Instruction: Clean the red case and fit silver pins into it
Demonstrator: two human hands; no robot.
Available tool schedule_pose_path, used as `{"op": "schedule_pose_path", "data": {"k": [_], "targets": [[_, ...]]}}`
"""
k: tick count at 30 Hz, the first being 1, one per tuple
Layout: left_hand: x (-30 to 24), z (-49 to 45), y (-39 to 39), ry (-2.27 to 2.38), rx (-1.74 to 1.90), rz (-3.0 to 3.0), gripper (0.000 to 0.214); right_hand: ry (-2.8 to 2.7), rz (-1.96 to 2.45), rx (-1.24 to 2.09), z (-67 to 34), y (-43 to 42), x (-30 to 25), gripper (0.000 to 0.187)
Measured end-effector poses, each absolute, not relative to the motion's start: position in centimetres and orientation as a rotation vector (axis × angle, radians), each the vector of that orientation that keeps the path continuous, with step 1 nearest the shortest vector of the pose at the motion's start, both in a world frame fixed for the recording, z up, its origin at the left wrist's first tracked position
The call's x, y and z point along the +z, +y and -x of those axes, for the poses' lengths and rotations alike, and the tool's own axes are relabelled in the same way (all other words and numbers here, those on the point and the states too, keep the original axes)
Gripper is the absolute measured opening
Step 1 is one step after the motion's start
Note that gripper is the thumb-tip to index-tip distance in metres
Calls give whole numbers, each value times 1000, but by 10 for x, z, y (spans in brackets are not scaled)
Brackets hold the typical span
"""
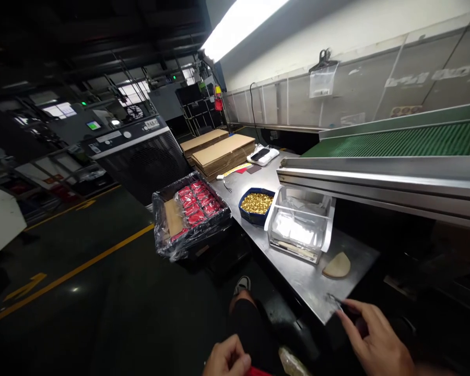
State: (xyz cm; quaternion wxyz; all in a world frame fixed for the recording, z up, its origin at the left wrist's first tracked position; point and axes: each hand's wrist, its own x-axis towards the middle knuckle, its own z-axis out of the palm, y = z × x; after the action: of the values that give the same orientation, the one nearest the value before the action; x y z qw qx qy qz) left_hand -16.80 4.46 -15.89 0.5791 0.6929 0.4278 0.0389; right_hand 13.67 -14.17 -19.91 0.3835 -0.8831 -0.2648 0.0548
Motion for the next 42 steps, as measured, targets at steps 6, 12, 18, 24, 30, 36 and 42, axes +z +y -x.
{"op": "schedule_pose_path", "data": {"k": [6,12,18,24,30,36,42], "targets": [[-182,146,23,1016,232,-1407,54,-625,2227,381,-134,-149,-189,54],[-176,122,12,823,77,-967,55,-535,2127,553,-110,-145,-177,59],[-156,124,17,634,-245,-485,74,-545,1860,804,-70,-129,-143,48],[-135,116,24,719,-110,-407,57,-599,1740,951,-41,-122,-93,40],[-98,105,20,706,21,-317,47,-889,1877,914,-16,-121,-43,30],[-74,99,15,705,125,-365,43,-1114,1930,845,0,-115,-25,22],[-66,98,12,697,132,-358,48,-1188,1978,810,5,-107,-20,21]]}}
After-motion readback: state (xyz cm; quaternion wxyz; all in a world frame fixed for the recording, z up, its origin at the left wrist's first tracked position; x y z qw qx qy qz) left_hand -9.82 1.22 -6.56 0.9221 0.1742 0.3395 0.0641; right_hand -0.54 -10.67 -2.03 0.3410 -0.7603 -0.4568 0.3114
